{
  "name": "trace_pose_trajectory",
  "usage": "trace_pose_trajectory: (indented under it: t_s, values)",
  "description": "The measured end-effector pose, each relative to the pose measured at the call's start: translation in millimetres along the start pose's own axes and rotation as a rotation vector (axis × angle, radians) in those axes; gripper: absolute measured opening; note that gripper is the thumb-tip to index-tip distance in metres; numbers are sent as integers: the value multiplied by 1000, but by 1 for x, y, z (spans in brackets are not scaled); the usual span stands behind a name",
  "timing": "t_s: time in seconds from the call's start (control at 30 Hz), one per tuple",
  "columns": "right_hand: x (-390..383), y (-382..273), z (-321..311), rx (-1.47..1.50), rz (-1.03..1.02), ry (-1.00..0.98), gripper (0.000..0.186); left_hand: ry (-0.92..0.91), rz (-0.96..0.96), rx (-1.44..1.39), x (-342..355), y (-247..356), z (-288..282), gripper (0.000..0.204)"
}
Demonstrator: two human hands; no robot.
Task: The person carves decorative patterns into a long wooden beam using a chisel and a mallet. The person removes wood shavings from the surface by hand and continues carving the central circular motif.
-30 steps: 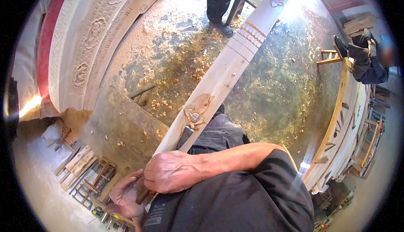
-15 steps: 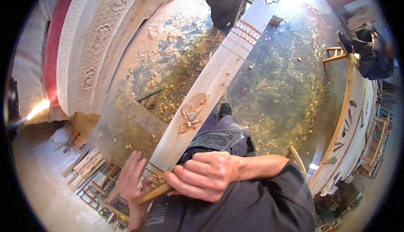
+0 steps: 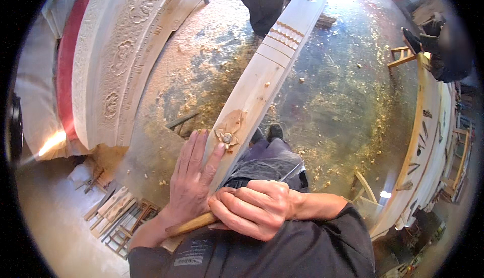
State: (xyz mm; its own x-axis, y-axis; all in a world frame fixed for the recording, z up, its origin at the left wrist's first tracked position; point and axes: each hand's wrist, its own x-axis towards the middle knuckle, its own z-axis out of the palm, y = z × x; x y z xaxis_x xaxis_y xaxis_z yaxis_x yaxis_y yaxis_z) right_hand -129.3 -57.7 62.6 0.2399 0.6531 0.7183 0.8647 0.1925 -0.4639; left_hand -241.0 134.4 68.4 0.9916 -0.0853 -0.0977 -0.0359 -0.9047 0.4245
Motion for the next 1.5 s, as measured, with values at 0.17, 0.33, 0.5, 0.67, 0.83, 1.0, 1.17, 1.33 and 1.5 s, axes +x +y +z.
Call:
trace_pose_trajectory:
  t_s: [0.17, 0.33, 0.5, 0.67, 0.83, 1.0, 1.17, 1.33, 1.5]
  values:
    - [12, -20, 8, -71, 58, -31, 37, -5, 192, 13, 14, -9, 3, 65]
    - [13, -21, 14, -86, 75, -67, 39, 11, 204, -156, 7, -25, -13, 44]
    - [14, -8, 27, -57, -22, -142, 34, 114, -316, -817, -55, -40, -44, 54]
    - [21, -4, 61, 42, -192, -227, 34, 267, -496, -1209, -105, -25, -50, 115]
    - [25, -11, 89, 225, -281, -280, 31, 247, -565, -1212, -117, 2, -44, 120]
    - [30, -11, 100, 349, -287, -290, 21, 374, -725, -1333, -124, 25, -43, 124]
    - [34, -12, 109, 437, -250, -299, 15, 367, -680, -1372, -146, 14, -32, 126]
    - [33, -9, 114, 486, -251, -340, 17, 434, -714, -1393, -147, 21, -28, 123]
    - [33, -7, 116, 516, -234, -353, 17, 465, -713, -1413, -146, 21, -26, 121]
